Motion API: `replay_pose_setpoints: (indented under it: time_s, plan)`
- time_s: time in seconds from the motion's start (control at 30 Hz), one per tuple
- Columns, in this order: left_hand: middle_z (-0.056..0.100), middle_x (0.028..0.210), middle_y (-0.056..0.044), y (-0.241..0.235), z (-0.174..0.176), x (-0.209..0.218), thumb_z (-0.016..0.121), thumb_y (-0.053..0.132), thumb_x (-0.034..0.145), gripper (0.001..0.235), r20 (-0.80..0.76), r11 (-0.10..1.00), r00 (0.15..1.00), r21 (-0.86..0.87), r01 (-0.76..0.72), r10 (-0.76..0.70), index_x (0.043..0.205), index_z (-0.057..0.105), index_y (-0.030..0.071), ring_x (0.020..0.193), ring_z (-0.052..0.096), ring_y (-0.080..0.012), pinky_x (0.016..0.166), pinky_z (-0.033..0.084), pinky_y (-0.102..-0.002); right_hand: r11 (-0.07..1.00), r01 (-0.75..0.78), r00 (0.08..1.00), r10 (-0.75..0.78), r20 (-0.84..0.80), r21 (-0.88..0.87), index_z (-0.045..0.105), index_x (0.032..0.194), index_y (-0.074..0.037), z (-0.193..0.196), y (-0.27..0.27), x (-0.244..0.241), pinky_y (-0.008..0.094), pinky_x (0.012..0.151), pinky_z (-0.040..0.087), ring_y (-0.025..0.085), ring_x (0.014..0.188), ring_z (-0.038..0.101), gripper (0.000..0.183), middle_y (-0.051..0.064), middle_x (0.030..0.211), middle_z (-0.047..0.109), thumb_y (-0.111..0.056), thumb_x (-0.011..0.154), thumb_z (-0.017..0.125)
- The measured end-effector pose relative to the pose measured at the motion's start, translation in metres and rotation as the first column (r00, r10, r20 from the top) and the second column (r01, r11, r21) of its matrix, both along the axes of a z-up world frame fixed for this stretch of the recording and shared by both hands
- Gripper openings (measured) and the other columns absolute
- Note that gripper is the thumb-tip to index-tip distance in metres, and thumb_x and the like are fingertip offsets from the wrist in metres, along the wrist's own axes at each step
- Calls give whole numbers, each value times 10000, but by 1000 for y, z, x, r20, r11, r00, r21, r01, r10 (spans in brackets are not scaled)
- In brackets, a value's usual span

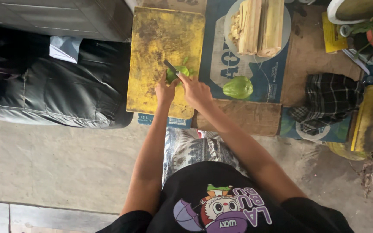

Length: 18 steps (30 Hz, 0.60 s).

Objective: The person picks up chayote squash from a container, moves to a prep area, and uses a knife to peel the skin off one squash on a wooden cutting board.

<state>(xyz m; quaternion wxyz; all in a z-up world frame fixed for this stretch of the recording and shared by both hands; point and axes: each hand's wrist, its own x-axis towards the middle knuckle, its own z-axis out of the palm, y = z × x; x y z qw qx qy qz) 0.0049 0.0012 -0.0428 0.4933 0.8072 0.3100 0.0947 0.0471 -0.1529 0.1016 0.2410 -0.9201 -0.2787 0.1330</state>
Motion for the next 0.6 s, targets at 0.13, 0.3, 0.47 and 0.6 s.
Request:
replay_pose_setpoints:
  time_s: [0.13,0.3,0.47,0.6]
  plan:
    - [755,1146,-209,-5,-5,6,834,266,823,657,-7,998,998,-27,-57,57,1392,595,42,1040,752,-321,867,584,-420,999,-11,999,13,-42,49,532,1403,-269,6,-7,1,568,699,557,465,838,703,379,206,1072,656,-252,1026,565]
    - [728,1121,-251,-9,-8,11,839,316,819,676,-59,992,994,86,-89,95,1378,594,23,1050,707,-407,864,563,-459,1000,18,999,-19,-45,-18,550,1382,-293,19,-33,-12,571,708,557,460,824,704,371,192,1030,665,-259,1014,582]
    - [733,1107,-248,-7,0,9,811,315,838,687,-85,997,995,72,-42,48,1419,575,34,1050,702,-414,872,554,-472,1000,10,998,-10,-56,1,536,1376,-257,16,-24,-9,568,711,558,472,831,700,340,214,1074,667,-241,1038,568]
    - [737,1116,-240,-5,-4,9,834,329,809,683,-38,997,998,61,-44,46,1373,594,25,1048,719,-391,868,568,-457,999,40,995,-42,-89,-22,530,1371,-257,8,1,7,574,750,551,487,882,691,359,224,1108,672,-237,1015,570]
